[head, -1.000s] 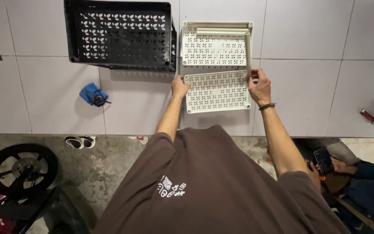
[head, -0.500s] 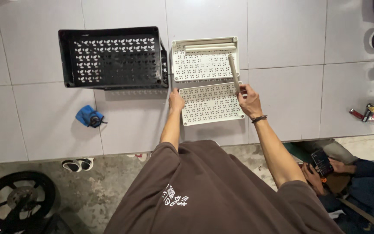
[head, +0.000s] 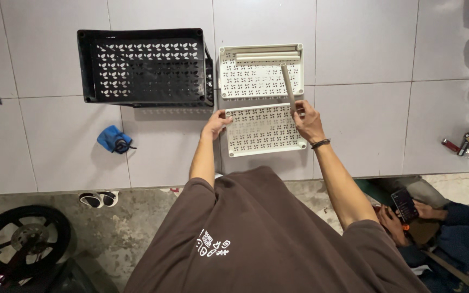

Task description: The person assembles a perforated plastic storage rack on a tiled floor, fitting black and white shelf baskets onto white tube legs and pressing the parts together by hand. They lift and reposition the partially built rack, attach remaining tubes to the white shelves, then wipe the black basket with a blue cloth.

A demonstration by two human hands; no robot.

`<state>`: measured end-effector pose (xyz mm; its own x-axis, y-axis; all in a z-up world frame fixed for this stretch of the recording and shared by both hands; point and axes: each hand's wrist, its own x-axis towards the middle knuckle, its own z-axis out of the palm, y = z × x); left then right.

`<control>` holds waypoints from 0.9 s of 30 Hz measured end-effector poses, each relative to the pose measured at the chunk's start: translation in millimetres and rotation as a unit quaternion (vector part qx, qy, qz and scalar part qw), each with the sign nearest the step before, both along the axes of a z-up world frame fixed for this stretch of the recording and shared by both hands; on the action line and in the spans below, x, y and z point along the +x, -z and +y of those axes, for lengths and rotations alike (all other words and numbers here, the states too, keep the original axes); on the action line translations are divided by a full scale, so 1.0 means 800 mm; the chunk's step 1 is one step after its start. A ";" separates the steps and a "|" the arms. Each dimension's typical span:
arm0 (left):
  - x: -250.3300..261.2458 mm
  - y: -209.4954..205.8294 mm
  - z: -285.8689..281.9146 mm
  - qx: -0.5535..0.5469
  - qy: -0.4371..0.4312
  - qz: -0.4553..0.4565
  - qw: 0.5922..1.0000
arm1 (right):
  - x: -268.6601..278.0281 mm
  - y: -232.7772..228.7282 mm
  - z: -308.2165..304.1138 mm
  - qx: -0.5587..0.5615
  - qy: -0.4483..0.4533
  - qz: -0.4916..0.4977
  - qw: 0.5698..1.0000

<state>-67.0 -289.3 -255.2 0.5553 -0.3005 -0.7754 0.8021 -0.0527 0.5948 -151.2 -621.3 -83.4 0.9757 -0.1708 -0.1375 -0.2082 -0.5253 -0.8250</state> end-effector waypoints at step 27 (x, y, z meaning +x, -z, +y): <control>-0.028 -0.055 -0.029 0.419 0.209 -0.406 0.785 | -0.004 0.012 -0.027 0.053 0.140 -0.053 0.987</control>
